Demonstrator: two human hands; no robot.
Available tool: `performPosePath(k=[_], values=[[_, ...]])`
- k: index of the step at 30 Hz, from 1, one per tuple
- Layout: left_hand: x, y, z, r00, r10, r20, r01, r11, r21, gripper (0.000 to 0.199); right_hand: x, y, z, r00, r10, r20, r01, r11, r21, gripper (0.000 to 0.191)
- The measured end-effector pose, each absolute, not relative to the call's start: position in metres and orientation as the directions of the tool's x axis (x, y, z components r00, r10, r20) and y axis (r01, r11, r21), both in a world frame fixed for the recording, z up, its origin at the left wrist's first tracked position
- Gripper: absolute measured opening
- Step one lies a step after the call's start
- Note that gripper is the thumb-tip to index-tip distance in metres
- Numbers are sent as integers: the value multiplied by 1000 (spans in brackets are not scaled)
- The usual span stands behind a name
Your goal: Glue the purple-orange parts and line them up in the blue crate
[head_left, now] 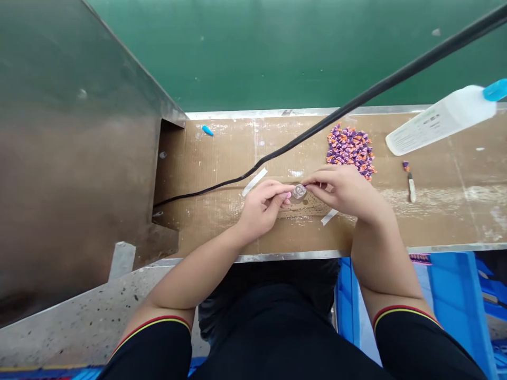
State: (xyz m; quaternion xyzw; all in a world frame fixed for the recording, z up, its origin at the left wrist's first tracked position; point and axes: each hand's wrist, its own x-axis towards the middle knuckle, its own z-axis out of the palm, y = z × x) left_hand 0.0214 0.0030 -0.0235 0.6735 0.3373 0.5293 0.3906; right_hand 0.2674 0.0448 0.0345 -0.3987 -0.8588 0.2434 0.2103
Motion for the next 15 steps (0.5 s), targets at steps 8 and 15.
performPosePath(k=[8, 15], values=[[12, 5, -27, 166, 986, -3, -187, 35, 982, 27, 260, 37, 26, -628, 756, 184, 645, 638, -420, 18], [15, 2, -16, 190, 981, -48, -309, 106, 945, 18, 251, 28, 25, -656, 712, 249, 641, 700, -314, 24]])
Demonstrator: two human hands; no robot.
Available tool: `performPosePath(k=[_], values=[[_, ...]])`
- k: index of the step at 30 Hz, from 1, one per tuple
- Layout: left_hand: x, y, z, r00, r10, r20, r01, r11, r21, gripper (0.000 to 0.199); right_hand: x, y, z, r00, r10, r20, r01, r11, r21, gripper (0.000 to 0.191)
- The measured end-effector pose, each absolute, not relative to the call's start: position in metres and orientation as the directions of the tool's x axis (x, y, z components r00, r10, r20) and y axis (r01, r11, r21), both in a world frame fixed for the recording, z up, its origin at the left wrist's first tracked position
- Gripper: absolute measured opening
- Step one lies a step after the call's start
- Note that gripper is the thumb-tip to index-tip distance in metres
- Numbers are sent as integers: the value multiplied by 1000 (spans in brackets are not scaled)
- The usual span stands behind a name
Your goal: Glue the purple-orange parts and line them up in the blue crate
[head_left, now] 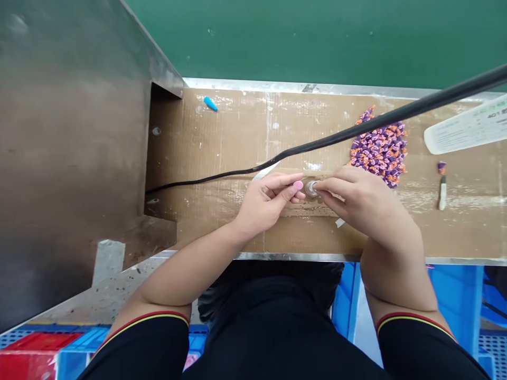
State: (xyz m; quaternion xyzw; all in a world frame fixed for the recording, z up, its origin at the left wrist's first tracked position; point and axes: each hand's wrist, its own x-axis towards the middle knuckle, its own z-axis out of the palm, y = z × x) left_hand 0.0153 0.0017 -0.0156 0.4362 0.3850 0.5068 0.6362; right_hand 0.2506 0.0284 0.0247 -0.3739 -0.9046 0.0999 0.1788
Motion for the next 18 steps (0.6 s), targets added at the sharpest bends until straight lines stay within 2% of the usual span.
performPosePath(k=[2, 6, 9, 11, 13, 16, 18], values=[[16, 1, -15, 190, 980, -60, -303, 116, 946, 19, 250, 27, 24, -656, 709, 258, 645, 704, -296, 24], [17, 1, -16, 200, 965, -172, -310, 228, 923, 26, 251, 28, 25, -653, 712, 259, 656, 703, -275, 24], [18, 3, -17, 184, 955, -234, -369, 287, 884, 35, 250, 28, 28, -617, 728, 300, 661, 686, -305, 20], [19, 4, -17, 150, 951, -271, -398, 309, 864, 40, 244, 26, 30, -525, 770, 362, 675, 636, -375, 14], [19, 5, -17, 117, 943, -310, -425, 330, 843, 45, 234, 22, 31, -396, 808, 436, 636, 584, -505, 8], [20, 5, -14, 89, 932, -351, -503, 347, 792, 47, 213, 14, 26, -211, 850, 483, 470, 522, -712, 8], [21, 3, -11, 89, 929, -360, -560, 345, 753, 44, 200, 9, 21, -148, 860, 488, 401, 503, -765, 9]])
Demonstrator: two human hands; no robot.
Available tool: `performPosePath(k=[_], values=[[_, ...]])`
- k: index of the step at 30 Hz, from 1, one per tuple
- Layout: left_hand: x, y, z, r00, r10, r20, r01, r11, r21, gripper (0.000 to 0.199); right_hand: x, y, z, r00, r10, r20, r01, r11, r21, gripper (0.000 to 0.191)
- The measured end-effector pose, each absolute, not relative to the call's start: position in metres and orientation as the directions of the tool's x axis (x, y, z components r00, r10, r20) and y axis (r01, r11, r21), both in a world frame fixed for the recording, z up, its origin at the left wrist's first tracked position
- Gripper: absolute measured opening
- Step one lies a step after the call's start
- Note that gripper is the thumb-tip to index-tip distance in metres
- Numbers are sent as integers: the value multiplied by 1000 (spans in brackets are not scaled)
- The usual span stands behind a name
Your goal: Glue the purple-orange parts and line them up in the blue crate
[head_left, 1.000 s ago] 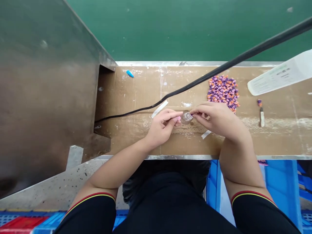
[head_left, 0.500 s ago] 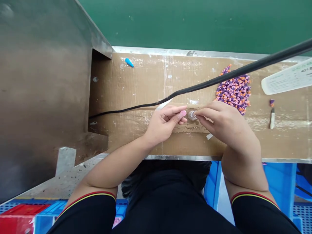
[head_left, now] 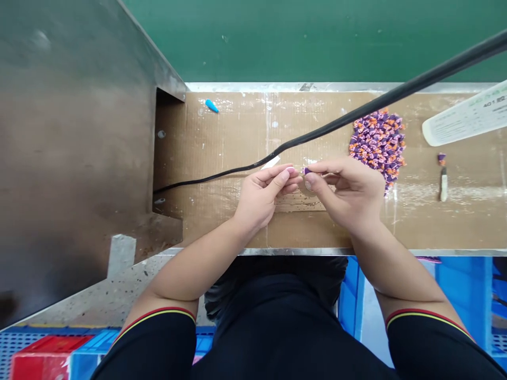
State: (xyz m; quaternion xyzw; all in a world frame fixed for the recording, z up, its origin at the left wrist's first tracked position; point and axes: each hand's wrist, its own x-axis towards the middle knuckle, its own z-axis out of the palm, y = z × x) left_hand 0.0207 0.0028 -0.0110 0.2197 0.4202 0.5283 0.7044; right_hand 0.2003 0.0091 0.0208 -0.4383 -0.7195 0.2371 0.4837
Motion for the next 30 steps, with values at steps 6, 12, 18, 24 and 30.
performPosePath(k=[6, 12, 18, 24, 30], values=[[22, -6, -1, 69, 929, -365, -613, 328, 719, 36, 185, 9, 9, -143, 727, 672, 518, 633, -575, 12], [21, -9, 0, 37, 945, -326, -596, 283, 752, 35, 185, 11, 5, -165, 615, 771, 532, 714, -455, 20], [22, -10, 0, 30, 957, -289, -572, 254, 780, 33, 185, 10, 3, -173, 613, 771, 554, 708, -438, 18], [22, -10, -2, 4, 960, -280, -521, 241, 819, 33, 185, 8, 4, -178, 658, 731, 612, 656, -442, 11], [23, -11, -4, -21, 969, -245, -471, 206, 858, 35, 184, 7, 5, -165, 685, 709, 636, 624, -454, 10]])
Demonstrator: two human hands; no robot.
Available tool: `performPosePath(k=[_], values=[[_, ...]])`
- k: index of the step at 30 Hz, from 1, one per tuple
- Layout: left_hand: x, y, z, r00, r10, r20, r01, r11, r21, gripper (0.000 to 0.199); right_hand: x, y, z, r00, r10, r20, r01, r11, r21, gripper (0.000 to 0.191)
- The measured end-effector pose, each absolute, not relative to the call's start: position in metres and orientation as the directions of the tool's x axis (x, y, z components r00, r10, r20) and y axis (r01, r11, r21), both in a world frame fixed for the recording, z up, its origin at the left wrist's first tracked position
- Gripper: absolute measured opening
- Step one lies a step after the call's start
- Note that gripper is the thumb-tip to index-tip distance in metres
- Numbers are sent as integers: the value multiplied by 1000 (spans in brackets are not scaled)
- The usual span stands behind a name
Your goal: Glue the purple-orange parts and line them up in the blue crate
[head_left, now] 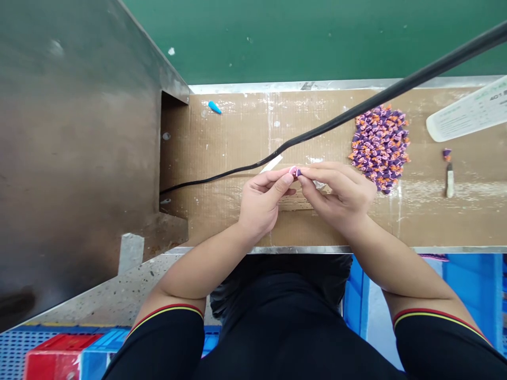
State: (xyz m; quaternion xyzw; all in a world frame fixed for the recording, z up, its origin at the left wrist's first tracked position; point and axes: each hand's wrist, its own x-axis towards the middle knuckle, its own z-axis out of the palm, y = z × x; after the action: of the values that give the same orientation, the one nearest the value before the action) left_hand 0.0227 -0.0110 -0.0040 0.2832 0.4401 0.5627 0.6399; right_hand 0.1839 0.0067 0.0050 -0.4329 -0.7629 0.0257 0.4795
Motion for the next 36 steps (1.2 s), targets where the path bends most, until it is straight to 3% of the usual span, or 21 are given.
performPosePath(k=[10, 15, 21, 27, 36], values=[[24, -15, -9, -75, 997, -27, -388, -4, 922, 11, 186, 6, 1, -180, 653, 736, 620, 656, -430, 8], [25, -17, -8, -100, 993, -59, -357, 19, 934, 22, 185, 6, 0, -206, 638, 742, 676, 641, -363, 9], [23, -18, -2, -26, 999, -28, -377, 16, 926, 18, 184, 5, 3, -195, 576, 794, 642, 687, -341, 10], [25, -18, 1, -27, 998, -62, -393, 46, 919, 23, 184, 7, 3, -163, 560, 812, 572, 725, -385, 23], [21, -21, -7, 105, 994, -27, -440, 71, 895, 20, 185, 9, 4, -153, 554, 819, 546, 738, -397, 21]])
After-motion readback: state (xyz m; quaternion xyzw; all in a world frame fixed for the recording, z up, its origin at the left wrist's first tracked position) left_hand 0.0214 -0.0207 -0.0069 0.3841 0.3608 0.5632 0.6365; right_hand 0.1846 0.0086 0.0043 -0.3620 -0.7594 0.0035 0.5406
